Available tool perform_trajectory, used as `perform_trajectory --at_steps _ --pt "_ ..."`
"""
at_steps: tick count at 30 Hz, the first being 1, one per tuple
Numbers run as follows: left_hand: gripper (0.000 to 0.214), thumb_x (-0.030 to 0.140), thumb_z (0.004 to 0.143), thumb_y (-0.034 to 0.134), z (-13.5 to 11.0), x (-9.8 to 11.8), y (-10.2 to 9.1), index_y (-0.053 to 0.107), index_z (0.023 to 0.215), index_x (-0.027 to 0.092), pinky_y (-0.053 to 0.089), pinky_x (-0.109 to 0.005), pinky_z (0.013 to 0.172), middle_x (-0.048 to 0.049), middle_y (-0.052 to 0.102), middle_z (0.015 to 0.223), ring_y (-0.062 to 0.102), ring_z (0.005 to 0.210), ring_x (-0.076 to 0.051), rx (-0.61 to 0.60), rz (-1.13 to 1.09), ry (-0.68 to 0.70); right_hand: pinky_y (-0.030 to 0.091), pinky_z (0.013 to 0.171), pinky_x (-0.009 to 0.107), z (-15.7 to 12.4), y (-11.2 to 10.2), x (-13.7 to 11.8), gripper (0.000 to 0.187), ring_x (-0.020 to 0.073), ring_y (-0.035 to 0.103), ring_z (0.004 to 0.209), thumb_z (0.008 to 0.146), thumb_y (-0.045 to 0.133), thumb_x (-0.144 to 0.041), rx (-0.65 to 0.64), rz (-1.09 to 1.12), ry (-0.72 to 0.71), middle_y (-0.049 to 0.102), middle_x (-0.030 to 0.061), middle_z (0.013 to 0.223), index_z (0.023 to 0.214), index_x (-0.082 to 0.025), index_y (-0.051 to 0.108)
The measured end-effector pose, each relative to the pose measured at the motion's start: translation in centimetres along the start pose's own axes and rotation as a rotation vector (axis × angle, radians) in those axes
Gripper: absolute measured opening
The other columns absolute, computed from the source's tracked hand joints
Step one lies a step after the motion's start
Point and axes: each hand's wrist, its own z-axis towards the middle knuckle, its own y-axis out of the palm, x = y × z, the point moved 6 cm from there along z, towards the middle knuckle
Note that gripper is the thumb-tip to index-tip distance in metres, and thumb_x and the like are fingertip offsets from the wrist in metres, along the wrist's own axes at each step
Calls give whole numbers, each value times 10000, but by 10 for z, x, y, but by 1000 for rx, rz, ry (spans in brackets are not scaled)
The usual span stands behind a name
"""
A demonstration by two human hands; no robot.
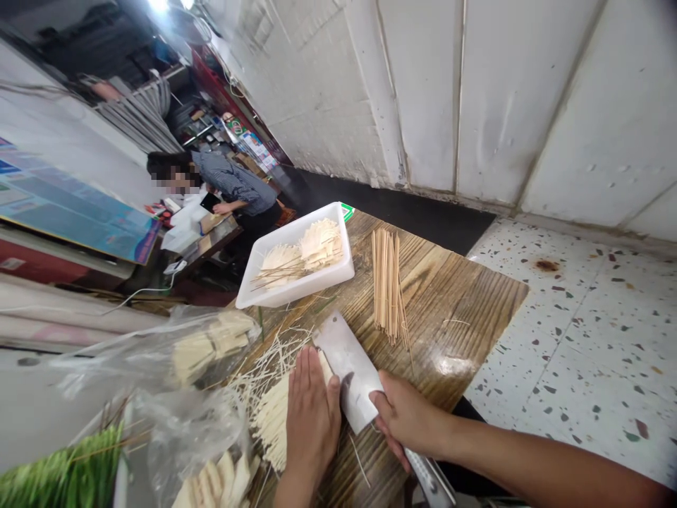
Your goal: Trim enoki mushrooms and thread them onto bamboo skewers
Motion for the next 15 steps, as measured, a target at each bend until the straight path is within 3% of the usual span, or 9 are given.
perform_trajectory --at_steps 4,11,15 --pt "594 327 947 283 -1 0 1 107 1471 112 193 -510 1140 -166 229 1526 153 1415 -246 0 -20 1 277 236 156 -12 2 7 100 100 377 242 949 273 -243 -31 -37 15 343 -133 346 854 -218 294" --pt "613 390 946 244 0 -5 5 152 1456 65 181 -512 1136 -209 240 1512 160 1413 -260 1 -73 -53 267 285 153 24 5 -13 69 85 402 244 924 348 -239 42 -83 -11 376 -125 390 864 -209 331" --pt "617 393 946 232 0 -5 6 155 1453 51 174 -507 1140 -206 216 1520 129 1419 -256 -5 -95 -63 272 279 144 2 12 2 75 76 381 242 928 339 -246 -15 -12 21 363 -137 397 862 -217 317"
